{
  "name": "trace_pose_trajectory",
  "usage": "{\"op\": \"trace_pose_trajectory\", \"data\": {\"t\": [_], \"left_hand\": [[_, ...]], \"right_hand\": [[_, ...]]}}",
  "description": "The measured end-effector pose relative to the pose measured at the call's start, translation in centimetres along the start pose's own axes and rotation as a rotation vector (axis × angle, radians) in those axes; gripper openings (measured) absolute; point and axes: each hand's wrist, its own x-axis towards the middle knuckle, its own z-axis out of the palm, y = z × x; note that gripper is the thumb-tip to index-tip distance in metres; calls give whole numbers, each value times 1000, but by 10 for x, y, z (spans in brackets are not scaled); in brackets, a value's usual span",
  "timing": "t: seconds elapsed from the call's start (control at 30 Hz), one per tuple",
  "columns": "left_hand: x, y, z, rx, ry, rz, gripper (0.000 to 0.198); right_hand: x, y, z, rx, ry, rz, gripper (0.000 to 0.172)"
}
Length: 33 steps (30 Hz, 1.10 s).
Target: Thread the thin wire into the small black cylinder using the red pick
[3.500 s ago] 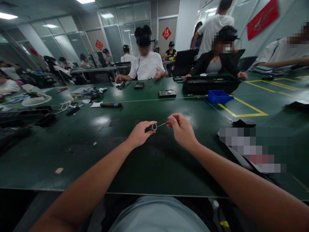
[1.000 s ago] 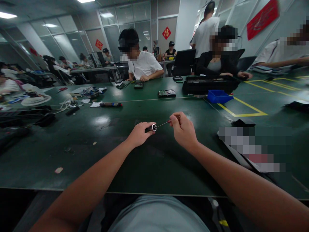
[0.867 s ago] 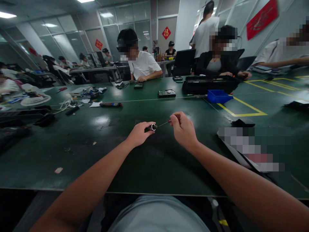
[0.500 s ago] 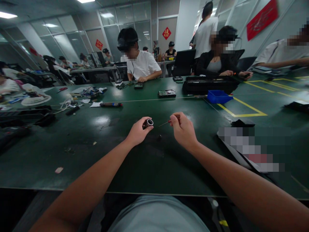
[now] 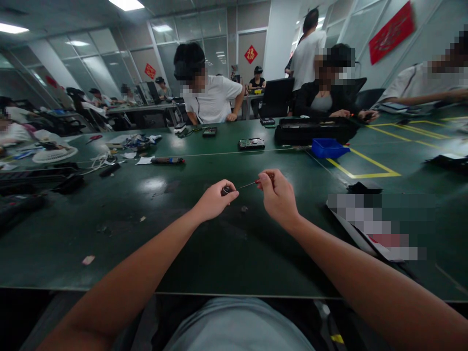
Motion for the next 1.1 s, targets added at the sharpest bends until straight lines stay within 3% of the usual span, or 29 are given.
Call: {"op": "trace_pose_trajectory", "data": {"t": [0.1, 0.23, 0.37, 0.5, 0.67, 0.87, 1.1], "left_hand": [[2, 6, 5, 280, -120, 112, 18], [7, 7, 17, 554, -294, 151, 31], [12, 4, 28, 715, -357, 175, 32], [16, 2, 30, 725, -367, 194, 26], [20, -5, 17, 506, -375, 142, 26], [22, -17, -11, 48, -295, -143, 27], [24, -48, -59, -449, -36, -366, 26]], "right_hand": [[0, -1, -1, 0, 4, -5, 20], [1, 0, -1, 3, 2, -4, 20], [0, 1, 0, 9, -13, 7, 21], [0, 0, 0, 18, -31, 10, 21], [1, 2, 0, 17, -30, 10, 22], [1, 4, 1, 24, -43, 23, 23], [1, 7, 2, 30, -57, 53, 23]]}}
